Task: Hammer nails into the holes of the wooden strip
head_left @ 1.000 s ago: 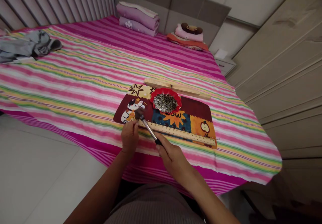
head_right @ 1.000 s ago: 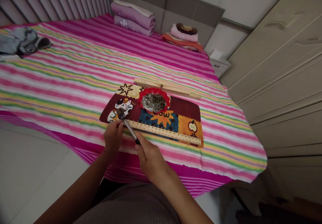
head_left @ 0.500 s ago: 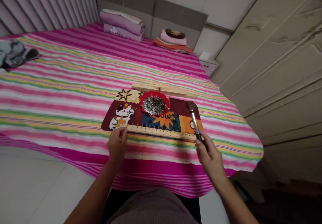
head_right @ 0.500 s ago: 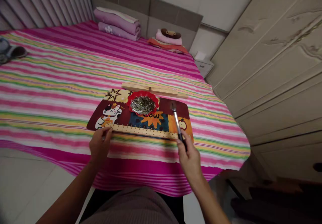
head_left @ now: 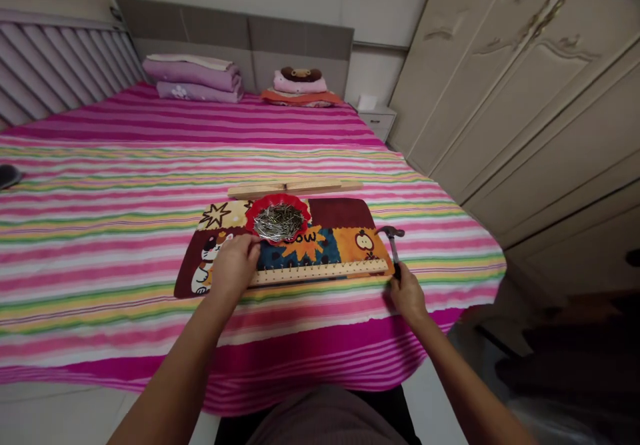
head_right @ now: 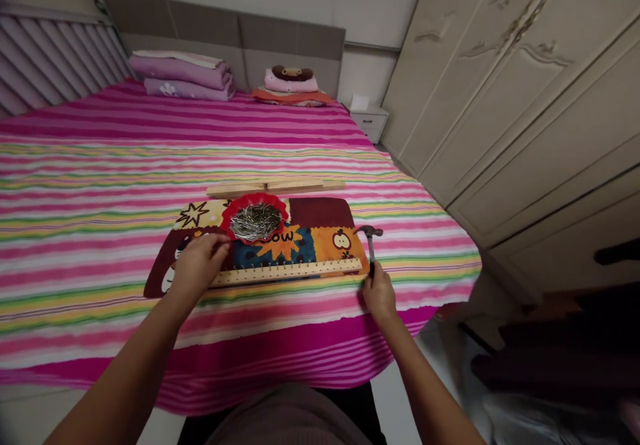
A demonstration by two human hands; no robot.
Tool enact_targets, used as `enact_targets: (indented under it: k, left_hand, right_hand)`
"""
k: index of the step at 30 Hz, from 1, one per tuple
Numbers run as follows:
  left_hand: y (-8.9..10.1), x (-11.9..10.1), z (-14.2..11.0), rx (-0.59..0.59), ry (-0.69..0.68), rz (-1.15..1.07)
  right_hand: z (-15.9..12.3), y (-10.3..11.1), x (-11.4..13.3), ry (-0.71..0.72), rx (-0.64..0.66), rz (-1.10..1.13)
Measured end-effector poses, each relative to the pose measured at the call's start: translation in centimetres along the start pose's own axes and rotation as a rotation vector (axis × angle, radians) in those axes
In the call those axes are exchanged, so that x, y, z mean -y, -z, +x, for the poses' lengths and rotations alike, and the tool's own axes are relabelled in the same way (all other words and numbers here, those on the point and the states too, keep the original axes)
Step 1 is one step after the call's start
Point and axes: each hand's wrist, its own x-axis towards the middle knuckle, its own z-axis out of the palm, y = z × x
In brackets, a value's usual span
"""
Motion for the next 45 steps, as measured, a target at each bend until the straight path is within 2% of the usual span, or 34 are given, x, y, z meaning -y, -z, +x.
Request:
enact_targets:
  k: [5, 8, 13, 19, 21, 23, 26, 29, 31, 34, 39, 45]
  left_hand:
    - [-2.2, -2.2, 5.0, 0.354, -0.054, 0.246]
    - [-3.1, -2.9, 6.6, 0.453, -0.030, 0.338]
    - [-3.6, -2.9, 7.5, 0.474, -0.058, 0.346]
    - [-3.1, -2.6, 7.7, 0.453, -0.090, 0.320]
    - [-2.4, -2.5, 7.7, 0.423, -0.048, 0.249]
    - [-1.1, -2.3, 7.6, 0.342, 0.036, 0.070]
    - [1.7, -2.1, 6.8, 0.209, 0.195, -0.353]
    - [4.7, -1.7, 5.0, 0.191, 0.355, -0.776]
    - [6.3, -1.3, 3.4, 0.199, 0.413, -0.964]
    - [7.7, -0.5, 0.7, 0.190, 0.442, -1.090]
    - [7.9, 0.9, -3.5, 0.067, 0.530, -1.095]
    - [6.2, 2.0, -7.7, -0.088, 0.676, -1.155]
  right_hand:
    - [-0.3, -1.0, -0.5, 0.021, -0.045, -0.003]
    - [-0.2, -1.2, -0.8, 0.040, -0.069, 0.002]
    - [-0.2, -1.4, -1.0, 0.063, -0.077, 0.010]
    - [-0.2, -1.5, -1.1, 0.067, -0.084, 0.007]
    - [-0.2, -1.4, -1.0, 0.072, -0.089, 0.001]
    - [-0.2, -1.2, -0.9, 0.079, -0.089, 0.000]
    - [-0.2, -0.9, -0.7, 0.082, -0.073, -0.006]
    - [-0.2, -0.7, -0.6, 0.072, -0.057, -0.025]
    - [-0.1, -0.5, -0.6, 0.073, -0.047, -0.035]
    - [-0.1, -0.4, -0.5, 0.081, -0.042, -0.040]
    - [-0.1, 0.0, -0.3, 0.067, -0.032, -0.043]
    - [-0.1, 0.5, 0.0, 0.054, 0.007, -0.060]
